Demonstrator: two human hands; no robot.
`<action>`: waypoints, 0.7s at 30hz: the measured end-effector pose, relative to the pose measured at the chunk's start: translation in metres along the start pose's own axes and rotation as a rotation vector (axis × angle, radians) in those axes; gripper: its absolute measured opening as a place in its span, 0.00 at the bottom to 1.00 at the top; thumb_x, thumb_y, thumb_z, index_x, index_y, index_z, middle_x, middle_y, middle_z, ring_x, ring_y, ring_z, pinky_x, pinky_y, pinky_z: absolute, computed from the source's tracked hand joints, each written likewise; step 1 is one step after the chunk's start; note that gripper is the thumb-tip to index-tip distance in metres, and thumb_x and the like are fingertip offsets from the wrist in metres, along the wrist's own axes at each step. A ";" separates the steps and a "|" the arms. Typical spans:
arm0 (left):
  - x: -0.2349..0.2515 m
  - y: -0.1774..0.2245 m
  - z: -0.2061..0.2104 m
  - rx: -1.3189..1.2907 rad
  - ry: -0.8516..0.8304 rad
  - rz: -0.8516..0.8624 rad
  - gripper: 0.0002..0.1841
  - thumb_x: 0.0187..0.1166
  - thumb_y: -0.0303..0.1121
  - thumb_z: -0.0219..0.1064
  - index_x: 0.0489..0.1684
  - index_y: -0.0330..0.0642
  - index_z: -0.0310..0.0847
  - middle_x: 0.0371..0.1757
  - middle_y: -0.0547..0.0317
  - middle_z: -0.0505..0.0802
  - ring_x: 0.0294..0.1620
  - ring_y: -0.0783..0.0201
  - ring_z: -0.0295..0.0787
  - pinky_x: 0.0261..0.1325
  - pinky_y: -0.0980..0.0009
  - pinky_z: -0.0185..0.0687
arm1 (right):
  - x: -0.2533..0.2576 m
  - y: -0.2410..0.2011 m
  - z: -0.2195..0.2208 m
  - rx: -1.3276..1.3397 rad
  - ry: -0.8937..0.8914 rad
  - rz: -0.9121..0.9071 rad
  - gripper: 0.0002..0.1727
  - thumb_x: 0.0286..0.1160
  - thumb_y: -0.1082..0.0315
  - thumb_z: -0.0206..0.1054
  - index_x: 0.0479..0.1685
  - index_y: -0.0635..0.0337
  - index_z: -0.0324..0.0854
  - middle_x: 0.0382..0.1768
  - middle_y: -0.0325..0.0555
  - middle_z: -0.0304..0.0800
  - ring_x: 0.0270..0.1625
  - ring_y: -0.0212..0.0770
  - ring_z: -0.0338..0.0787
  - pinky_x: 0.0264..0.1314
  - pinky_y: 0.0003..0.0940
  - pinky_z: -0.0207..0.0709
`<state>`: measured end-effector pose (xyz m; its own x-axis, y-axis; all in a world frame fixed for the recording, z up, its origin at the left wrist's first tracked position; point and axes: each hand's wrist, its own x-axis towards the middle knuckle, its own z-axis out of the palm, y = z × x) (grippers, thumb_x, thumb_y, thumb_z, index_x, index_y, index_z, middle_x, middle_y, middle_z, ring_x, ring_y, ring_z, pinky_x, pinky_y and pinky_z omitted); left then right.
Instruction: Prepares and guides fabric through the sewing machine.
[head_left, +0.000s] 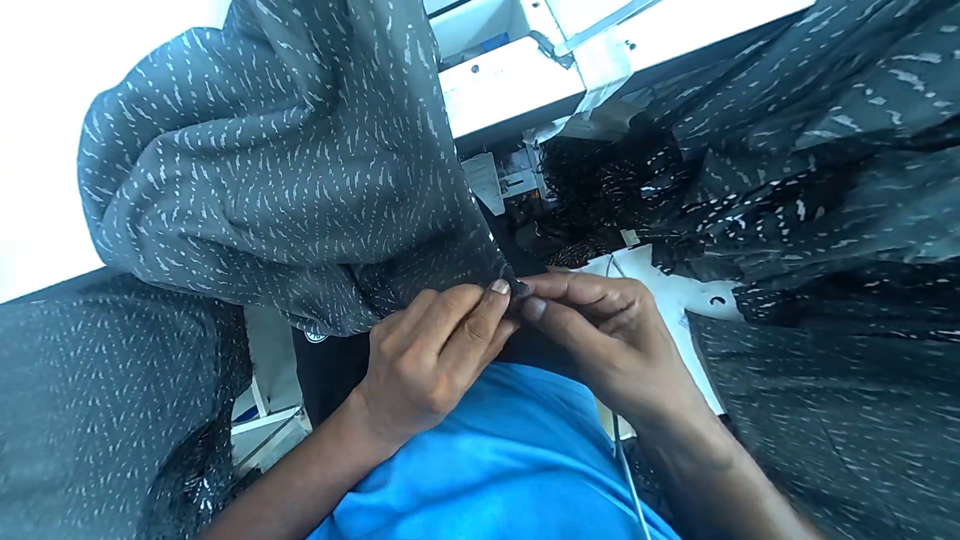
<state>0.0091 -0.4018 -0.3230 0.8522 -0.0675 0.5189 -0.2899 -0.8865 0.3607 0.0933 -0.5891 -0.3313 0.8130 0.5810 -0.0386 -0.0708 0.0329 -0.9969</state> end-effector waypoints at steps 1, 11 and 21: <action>-0.001 -0.001 0.000 -0.013 0.003 -0.001 0.14 0.74 0.33 0.78 0.54 0.37 0.92 0.46 0.51 0.93 0.40 0.63 0.90 0.38 0.72 0.86 | -0.003 0.002 -0.003 -0.033 -0.037 -0.021 0.13 0.79 0.70 0.62 0.50 0.55 0.93 0.42 0.35 0.95 0.38 0.30 0.91 0.37 0.23 0.87; 0.029 -0.005 0.023 -0.183 0.000 -0.109 0.05 0.76 0.33 0.70 0.36 0.45 0.93 0.34 0.61 0.93 0.34 0.70 0.91 0.32 0.74 0.88 | 0.087 0.003 -0.008 -0.097 -0.172 0.002 0.19 0.81 0.47 0.66 0.57 0.48 0.90 0.40 0.35 0.96 0.40 0.33 0.94 0.42 0.30 0.90; 0.111 -0.067 -0.057 -0.212 -0.095 -0.258 0.13 0.88 0.38 0.61 0.55 0.47 0.92 0.54 0.65 0.94 0.56 0.70 0.90 0.61 0.66 0.89 | 0.099 0.017 -0.014 -0.006 -0.202 0.020 0.12 0.83 0.56 0.68 0.37 0.52 0.91 0.24 0.35 0.88 0.25 0.27 0.84 0.27 0.22 0.78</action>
<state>0.0978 -0.3239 -0.2451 0.9430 0.0952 0.3187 -0.1353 -0.7656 0.6290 0.1806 -0.5424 -0.3534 0.6790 0.7327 -0.0449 -0.0824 0.0152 -0.9965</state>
